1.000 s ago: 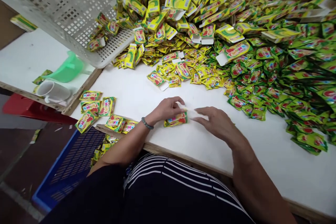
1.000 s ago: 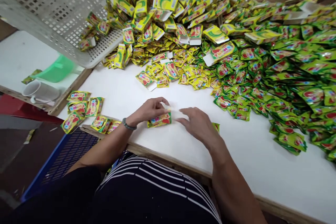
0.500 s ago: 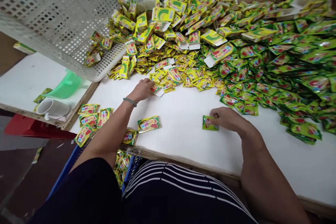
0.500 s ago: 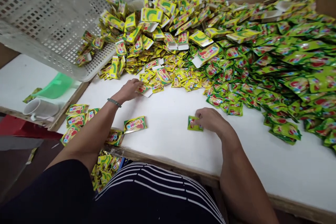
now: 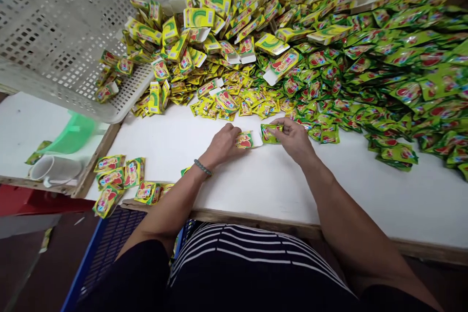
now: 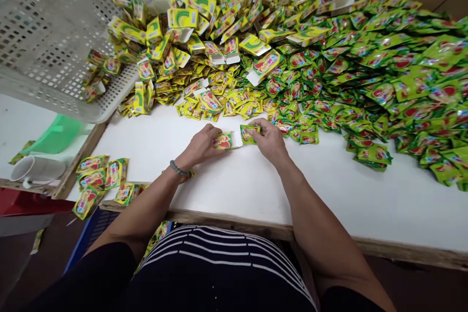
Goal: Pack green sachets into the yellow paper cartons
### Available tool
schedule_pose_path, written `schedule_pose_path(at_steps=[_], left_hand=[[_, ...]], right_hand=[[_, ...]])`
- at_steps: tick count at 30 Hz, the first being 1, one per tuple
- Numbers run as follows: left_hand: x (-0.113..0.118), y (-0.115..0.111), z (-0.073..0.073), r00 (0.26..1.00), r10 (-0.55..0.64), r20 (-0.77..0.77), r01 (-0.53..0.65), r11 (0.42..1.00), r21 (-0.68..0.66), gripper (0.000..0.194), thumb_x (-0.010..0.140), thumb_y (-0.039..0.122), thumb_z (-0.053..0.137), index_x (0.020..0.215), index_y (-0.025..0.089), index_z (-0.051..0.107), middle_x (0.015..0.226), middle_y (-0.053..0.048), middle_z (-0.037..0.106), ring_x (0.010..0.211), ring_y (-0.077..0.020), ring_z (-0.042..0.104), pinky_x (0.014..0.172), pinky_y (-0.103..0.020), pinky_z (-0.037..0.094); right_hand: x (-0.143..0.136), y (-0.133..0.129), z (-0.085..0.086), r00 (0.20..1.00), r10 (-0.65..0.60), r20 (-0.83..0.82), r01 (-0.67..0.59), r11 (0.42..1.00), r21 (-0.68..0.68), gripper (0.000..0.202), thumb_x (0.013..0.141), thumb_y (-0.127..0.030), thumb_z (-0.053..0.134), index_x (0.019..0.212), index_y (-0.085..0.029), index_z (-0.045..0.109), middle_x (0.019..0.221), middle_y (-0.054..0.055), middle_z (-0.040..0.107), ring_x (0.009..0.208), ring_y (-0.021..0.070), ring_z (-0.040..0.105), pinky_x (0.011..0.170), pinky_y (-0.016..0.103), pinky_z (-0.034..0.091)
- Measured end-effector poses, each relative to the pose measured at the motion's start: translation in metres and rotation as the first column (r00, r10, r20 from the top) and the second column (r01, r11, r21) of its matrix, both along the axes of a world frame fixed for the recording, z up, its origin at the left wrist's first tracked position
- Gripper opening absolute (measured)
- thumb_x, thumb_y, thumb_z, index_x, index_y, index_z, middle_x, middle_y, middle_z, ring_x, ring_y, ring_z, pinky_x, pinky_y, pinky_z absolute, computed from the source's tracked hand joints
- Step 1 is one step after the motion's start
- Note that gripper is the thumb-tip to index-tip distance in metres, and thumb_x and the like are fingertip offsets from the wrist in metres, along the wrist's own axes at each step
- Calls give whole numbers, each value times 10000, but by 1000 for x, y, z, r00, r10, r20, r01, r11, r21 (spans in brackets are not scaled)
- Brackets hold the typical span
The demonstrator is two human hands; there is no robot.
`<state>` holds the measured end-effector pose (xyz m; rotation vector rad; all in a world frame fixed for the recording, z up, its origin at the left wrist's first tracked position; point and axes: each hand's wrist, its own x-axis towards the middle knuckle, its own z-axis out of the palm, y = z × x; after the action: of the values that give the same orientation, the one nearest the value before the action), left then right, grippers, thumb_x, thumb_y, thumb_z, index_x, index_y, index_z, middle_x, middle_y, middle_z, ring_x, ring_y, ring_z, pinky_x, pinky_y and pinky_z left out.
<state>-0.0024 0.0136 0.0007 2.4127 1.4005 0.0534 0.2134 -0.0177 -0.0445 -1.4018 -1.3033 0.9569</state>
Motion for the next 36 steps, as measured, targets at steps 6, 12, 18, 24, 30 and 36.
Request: schedule_pose_path(at_steps=[6,12,18,24,30,36], left_hand=[[2,-8,-12,986,83,141,-87,996,24,521,696,431,702,1136,186,567,1031,-95,663,919,-268,626,785,-339,462],[0,-11,-23,970,-4,244,-20,995,96,544,708,417,688,1176,158,590,1086,-117,677,997,-272,626,873,-355,463],[-1,-13,-28,975,-69,209,41,990,132,506,728,422,663,1156,158,604,1021,-111,684,946,-263,618,839,-356,463],[-5,-9,-27,981,-11,193,-5,997,81,504,716,372,676,1169,164,597,1055,-89,679,971,-248,632,839,-332,480],[-14,2,-24,978,163,129,-161,987,-27,603,729,454,685,1256,179,581,1119,-95,668,1006,-268,636,841,-328,477],[-17,3,-16,984,167,63,-163,985,-62,681,754,478,666,1356,195,519,1095,-96,649,978,-263,632,817,-317,459]], right_hand=[[-9,4,6,960,-165,-225,186,980,75,301,708,-449,673,891,-215,627,745,-8,567,690,144,515,643,292,428],[-14,0,8,1000,11,-19,-12,998,-63,221,716,-413,652,810,-214,668,524,-60,415,513,113,361,515,272,295],[-22,1,7,992,3,126,5,998,-62,135,696,-324,643,760,-210,675,710,-7,572,598,130,455,593,284,367],[-47,6,3,975,-92,200,106,993,-59,170,724,-330,640,829,-199,664,710,-2,615,636,152,552,658,290,453],[-36,43,17,899,-79,430,79,997,18,372,895,-404,470,1169,-203,620,884,56,711,772,212,629,767,345,469],[-21,87,6,625,-121,771,224,974,-28,355,778,-393,653,1009,-123,653,1094,197,641,1084,340,528,912,446,408]])
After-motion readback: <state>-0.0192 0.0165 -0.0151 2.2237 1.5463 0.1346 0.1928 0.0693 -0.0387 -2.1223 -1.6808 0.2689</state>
